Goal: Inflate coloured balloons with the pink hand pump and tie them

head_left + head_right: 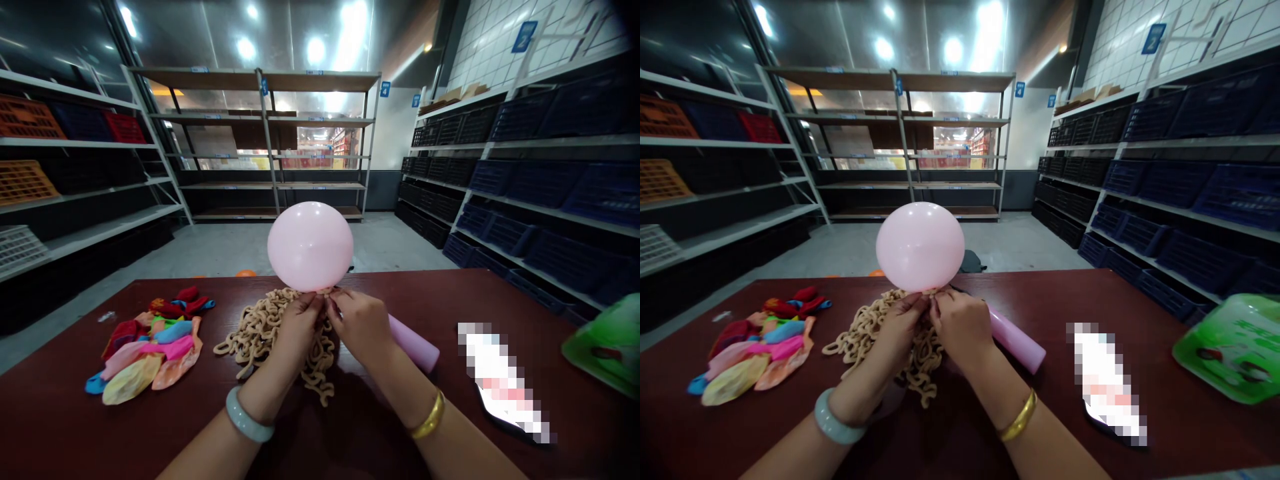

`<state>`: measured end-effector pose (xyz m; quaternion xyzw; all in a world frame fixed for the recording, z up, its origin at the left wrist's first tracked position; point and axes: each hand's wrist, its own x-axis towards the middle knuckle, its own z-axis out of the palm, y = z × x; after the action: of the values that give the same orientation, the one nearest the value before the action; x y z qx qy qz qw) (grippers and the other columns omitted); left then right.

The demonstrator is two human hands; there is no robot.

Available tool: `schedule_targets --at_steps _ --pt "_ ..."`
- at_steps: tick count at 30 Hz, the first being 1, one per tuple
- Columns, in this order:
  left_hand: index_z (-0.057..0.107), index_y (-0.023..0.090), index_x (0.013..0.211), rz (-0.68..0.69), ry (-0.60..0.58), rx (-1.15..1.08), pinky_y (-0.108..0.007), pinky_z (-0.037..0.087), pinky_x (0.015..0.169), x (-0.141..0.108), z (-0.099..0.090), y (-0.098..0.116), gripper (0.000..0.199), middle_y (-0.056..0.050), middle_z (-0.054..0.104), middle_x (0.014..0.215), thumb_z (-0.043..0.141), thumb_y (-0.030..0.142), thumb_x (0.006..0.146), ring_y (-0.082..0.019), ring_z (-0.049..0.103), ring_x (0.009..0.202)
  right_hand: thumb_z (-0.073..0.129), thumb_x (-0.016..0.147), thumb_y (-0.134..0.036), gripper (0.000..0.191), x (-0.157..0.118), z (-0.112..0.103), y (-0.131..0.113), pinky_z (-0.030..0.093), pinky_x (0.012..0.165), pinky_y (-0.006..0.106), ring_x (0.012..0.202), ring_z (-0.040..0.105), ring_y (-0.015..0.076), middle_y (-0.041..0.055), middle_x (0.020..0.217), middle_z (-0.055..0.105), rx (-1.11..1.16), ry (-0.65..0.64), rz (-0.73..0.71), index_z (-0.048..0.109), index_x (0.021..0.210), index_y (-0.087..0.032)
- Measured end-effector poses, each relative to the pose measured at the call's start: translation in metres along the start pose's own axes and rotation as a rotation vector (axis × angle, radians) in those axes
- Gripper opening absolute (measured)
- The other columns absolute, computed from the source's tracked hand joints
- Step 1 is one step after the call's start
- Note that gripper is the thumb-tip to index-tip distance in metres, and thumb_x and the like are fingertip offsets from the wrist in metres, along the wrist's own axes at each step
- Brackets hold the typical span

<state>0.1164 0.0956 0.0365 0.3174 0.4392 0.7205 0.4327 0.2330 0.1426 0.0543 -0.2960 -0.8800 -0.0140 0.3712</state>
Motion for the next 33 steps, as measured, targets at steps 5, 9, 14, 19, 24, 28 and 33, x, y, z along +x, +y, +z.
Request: schedule_targets --at_steps 5,9,14,19,24,28,33 --pt "0.070 0.015 0.079 0.014 -0.006 0.026 -0.026 0.044 0.067 0.001 -0.002 -0.002 0.018 -0.002 0.063 0.069 0.071 0.031 0.071 -0.015 0.056 0.068 0.051 0.088 -0.025 0.020 0.001 0.000 0.001 0.036 0.060 0.029 0.067 0.061 0.0182 0.0045 0.073 0.067 -0.027 0.011 0.047 0.064 0.073 -0.020" --pt "0.069 0.015 0.078 0.030 -0.015 0.060 -0.023 0.042 0.062 0.003 -0.009 -0.005 0.019 0.001 0.056 0.061 0.067 0.033 0.076 -0.012 0.051 0.059 0.052 0.088 -0.026 0.015 0.002 0.000 0.001 0.037 0.062 0.027 0.070 0.061 0.0170 0.0033 0.080 0.067 0.015 0.033 0.062 0.064 0.079 -0.021" --pt "0.070 0.015 0.086 0.061 -0.039 0.065 -0.023 0.042 0.061 0.005 -0.012 -0.008 0.022 -0.002 0.062 0.071 0.065 0.034 0.078 -0.011 0.049 0.057 0.053 0.091 -0.029 0.014 0.001 -0.001 0.000 0.042 0.067 0.026 0.080 0.062 0.0182 0.0053 0.097 0.065 0.048 0.049 -0.012 0.062 0.100 -0.022" --pt "0.070 0.014 0.083 0.079 -0.048 0.049 -0.023 0.043 0.065 0.005 -0.011 -0.010 0.019 -0.003 0.064 0.076 0.065 0.032 0.079 -0.011 0.052 0.062 0.046 0.095 -0.025 0.020 0.001 0.001 0.002 0.046 0.080 0.027 0.092 0.061 0.0182 0.0064 0.108 0.063 0.105 0.042 -0.104 0.062 0.107 -0.022" --pt "0.070 0.014 0.082 0.026 -0.009 -0.045 -0.023 0.044 0.063 0.002 -0.006 -0.004 0.017 -0.004 0.066 0.075 0.067 0.030 0.076 -0.012 0.056 0.064 0.048 0.094 -0.023 0.016 0.000 0.003 0.001 0.048 0.084 0.030 0.093 0.061 0.0188 0.0082 0.107 0.062 0.171 0.103 -0.082 0.063 0.098 -0.019" --pt "0.071 0.013 0.087 0.014 0.008 -0.173 -0.028 0.048 0.074 -0.002 0.001 0.005 0.019 -0.008 0.071 0.089 0.068 0.025 0.072 -0.017 0.063 0.078 0.051 0.090 -0.017 0.015 -0.002 0.006 -0.003 0.047 0.091 0.034 0.101 0.056 0.0212 0.0096 0.109 0.058 0.232 0.143 -0.117 0.064 0.096 -0.018" --pt "0.071 0.014 0.084 -0.034 0.043 -0.257 -0.029 0.049 0.081 -0.005 0.005 0.006 0.016 -0.008 0.072 0.092 0.068 0.021 0.069 -0.019 0.064 0.086 0.051 0.089 -0.015 0.017 -0.004 0.011 -0.006 0.046 0.093 0.037 0.103 0.054 0.0227 0.0103 0.111 0.058 0.192 0.137 -0.162 0.066 0.098 -0.018"
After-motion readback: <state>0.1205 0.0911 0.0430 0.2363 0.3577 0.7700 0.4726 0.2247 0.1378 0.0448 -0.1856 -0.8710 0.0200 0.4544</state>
